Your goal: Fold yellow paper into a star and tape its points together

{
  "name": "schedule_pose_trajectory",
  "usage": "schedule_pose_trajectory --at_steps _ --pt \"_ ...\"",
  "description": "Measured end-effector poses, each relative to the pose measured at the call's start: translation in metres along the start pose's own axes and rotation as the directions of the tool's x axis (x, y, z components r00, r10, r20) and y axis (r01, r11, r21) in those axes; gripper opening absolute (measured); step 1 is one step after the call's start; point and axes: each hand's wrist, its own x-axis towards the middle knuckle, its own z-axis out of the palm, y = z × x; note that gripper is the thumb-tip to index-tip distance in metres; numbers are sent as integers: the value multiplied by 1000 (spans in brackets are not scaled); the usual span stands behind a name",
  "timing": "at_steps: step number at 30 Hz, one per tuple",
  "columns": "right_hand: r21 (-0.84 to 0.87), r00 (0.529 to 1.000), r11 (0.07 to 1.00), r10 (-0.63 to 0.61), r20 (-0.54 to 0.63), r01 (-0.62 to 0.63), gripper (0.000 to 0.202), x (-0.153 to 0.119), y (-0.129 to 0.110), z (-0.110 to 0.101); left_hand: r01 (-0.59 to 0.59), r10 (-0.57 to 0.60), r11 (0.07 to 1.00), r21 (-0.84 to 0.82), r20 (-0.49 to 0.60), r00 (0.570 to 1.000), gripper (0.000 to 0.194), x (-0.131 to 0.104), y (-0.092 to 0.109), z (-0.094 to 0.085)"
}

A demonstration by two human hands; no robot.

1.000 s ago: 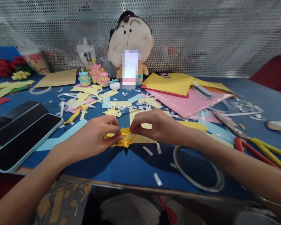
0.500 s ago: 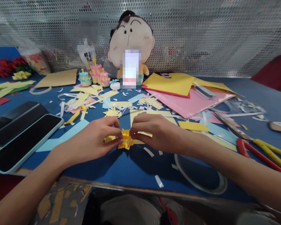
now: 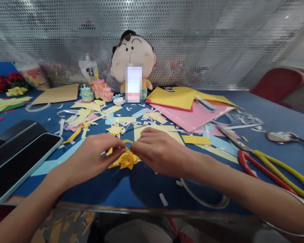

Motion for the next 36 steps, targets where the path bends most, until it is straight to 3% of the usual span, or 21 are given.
schedule_pose_trajectory --at_steps 8,16,19,23,24,26,30,32,36 --pt "-229 998 973 21 53 -8 20 -10 -30 -21 37 -34 999 15 -143 989 32 1 -1 -4" --pt "-103 999 994 -26 -34 23 31 -51 -53 -36 56 -2 978 200 -259 966 17 16 10 -19" --pt "-71 999 997 36 24 -34 29 -61 -54 -41 89 -42 982 164 -272 961 13 24 14 -25" --pt "-90 967 971 232 108 -223 15 -81 -40 -41 67 -44 994 89 -235 971 12 29 15 -24" --pt "-124 943 946 313 113 -299 16 -87 -33 -40 50 -34 996 74 -214 976 12 28 15 -23" --pt "-219 852 849 512 108 -481 19 -102 -17 -42 20 -12 999 44 -166 986 11 25 15 -20" --pt "-197 559 561 826 68 -804 10 -129 15 -49 6 -7 1000 -7 -90 996 16 19 16 -16" --pt "-171 527 535 845 92 -827 9 -137 24 -52 30 -32 999 -39 -62 998 16 17 17 -15" --pt "-127 532 544 838 121 -829 13 -140 31 -51 137 -135 984 -115 28 990 14 14 22 -13"
